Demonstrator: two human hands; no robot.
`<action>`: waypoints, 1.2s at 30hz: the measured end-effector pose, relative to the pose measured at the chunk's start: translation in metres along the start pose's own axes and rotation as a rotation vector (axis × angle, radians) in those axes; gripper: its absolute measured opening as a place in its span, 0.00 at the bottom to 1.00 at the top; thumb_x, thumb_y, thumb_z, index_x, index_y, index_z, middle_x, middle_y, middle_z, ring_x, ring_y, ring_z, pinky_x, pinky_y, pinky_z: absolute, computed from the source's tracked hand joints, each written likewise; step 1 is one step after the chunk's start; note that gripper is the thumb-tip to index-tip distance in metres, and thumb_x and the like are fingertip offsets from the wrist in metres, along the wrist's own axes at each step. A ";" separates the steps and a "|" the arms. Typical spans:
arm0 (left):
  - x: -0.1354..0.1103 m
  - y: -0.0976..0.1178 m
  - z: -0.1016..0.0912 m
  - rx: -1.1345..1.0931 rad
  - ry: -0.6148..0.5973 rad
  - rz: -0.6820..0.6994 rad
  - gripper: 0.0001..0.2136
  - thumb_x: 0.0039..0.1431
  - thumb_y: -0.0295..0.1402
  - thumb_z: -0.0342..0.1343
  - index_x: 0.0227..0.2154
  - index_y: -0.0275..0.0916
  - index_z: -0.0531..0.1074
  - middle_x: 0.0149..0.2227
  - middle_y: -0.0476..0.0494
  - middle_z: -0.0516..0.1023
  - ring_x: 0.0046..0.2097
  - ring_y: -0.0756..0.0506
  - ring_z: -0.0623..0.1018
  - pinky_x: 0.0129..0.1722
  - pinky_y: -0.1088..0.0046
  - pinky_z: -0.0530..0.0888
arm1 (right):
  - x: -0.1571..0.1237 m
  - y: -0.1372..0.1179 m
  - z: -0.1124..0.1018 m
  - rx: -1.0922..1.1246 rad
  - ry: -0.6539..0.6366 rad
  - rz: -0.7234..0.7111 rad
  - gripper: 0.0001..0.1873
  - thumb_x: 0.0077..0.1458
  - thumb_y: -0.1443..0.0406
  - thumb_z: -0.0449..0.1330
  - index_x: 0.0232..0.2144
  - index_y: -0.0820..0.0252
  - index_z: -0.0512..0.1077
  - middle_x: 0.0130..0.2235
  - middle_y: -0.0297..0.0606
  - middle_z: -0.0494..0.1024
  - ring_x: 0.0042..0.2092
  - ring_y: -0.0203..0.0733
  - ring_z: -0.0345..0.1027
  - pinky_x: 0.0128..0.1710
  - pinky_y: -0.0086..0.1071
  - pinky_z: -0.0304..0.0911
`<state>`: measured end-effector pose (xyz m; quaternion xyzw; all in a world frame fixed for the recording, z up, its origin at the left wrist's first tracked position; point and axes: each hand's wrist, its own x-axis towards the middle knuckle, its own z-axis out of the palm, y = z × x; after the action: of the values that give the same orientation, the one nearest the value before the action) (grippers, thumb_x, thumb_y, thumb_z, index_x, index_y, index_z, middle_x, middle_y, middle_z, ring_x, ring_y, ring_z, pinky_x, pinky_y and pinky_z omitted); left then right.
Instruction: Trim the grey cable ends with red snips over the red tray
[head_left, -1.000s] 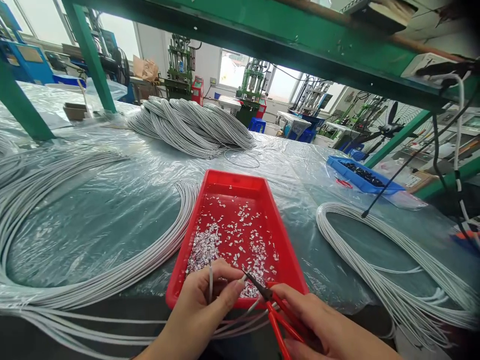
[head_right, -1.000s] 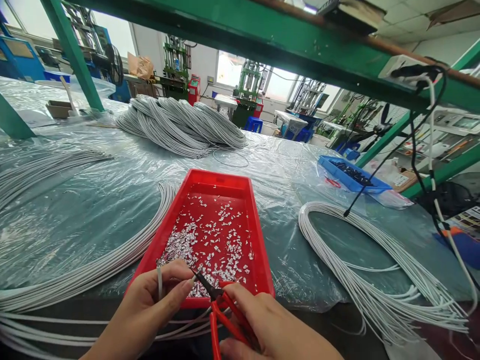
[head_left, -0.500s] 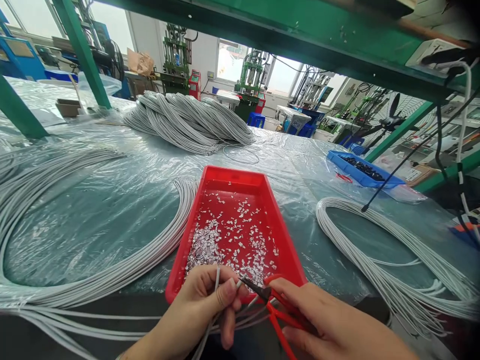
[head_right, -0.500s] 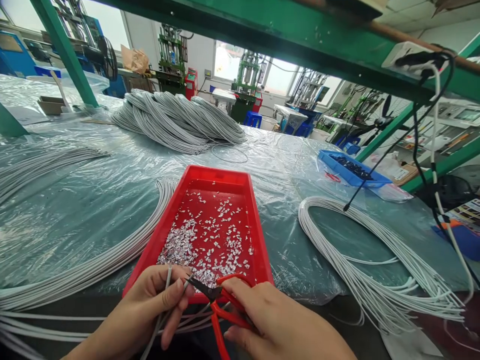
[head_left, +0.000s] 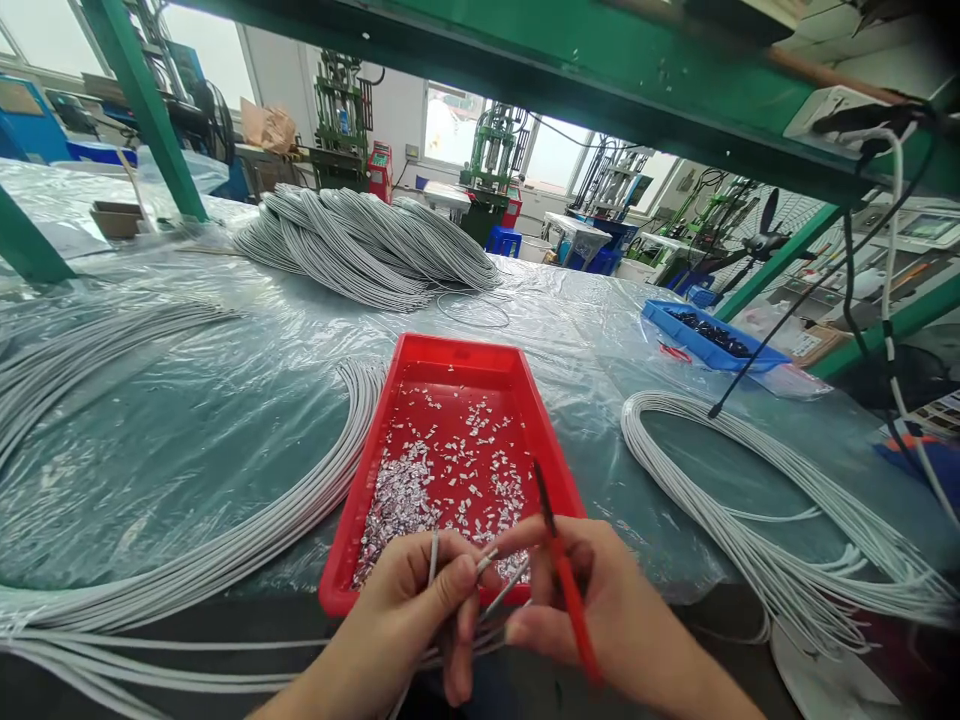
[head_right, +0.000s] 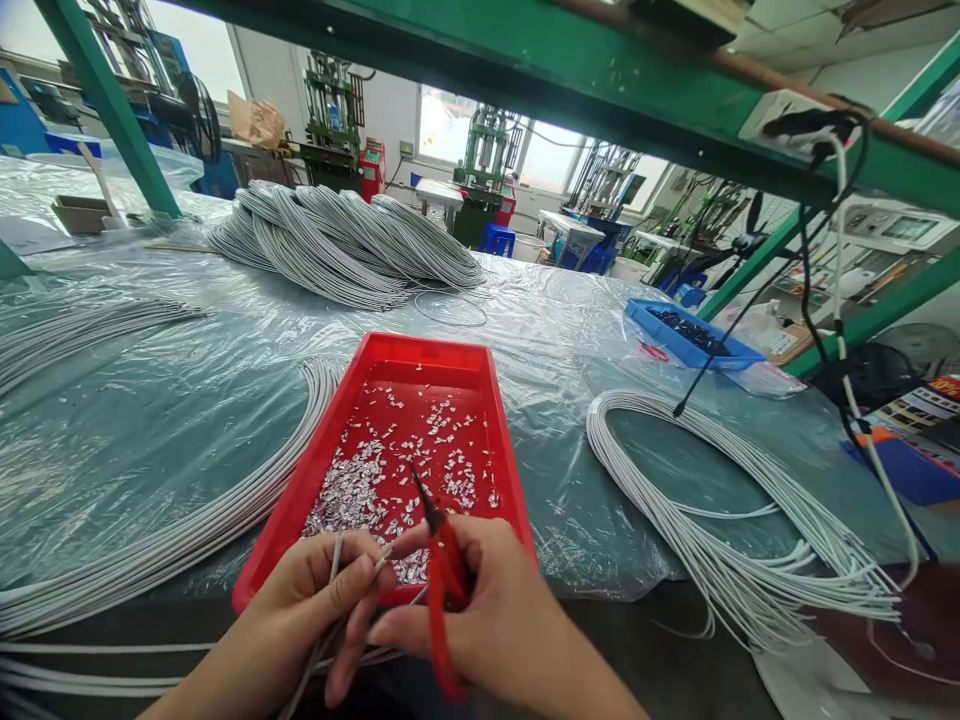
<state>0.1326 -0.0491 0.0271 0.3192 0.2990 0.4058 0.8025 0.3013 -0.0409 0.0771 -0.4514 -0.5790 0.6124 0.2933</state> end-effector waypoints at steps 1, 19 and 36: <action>0.000 -0.002 0.000 0.062 0.022 0.044 0.15 0.53 0.42 0.59 0.21 0.35 0.70 0.13 0.53 0.70 0.14 0.55 0.69 0.15 0.84 0.63 | 0.004 0.002 0.008 0.040 0.059 -0.009 0.16 0.40 0.60 0.69 0.30 0.63 0.71 0.17 0.23 0.60 0.20 0.31 0.50 0.20 0.25 0.51; 0.002 0.010 0.002 -0.333 -0.167 -0.252 0.13 0.41 0.37 0.68 0.19 0.34 0.72 0.14 0.54 0.69 0.10 0.59 0.60 0.08 0.87 0.57 | 0.028 0.006 0.025 0.263 0.054 -0.224 0.14 0.46 0.56 0.66 0.22 0.61 0.74 0.15 0.28 0.69 0.16 0.28 0.55 0.13 0.19 0.49; -0.001 0.005 0.000 -0.141 0.051 0.126 0.10 0.45 0.37 0.66 0.25 0.36 0.73 0.12 0.54 0.71 0.12 0.56 0.68 0.11 0.89 0.61 | 0.018 0.005 0.017 -0.018 0.168 -0.209 0.06 0.48 0.65 0.63 0.25 0.63 0.73 0.16 0.23 0.57 0.19 0.29 0.47 0.18 0.24 0.46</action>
<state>0.1304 -0.0475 0.0310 0.2695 0.2693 0.4835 0.7881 0.2796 -0.0329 0.0671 -0.4410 -0.6016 0.5333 0.3990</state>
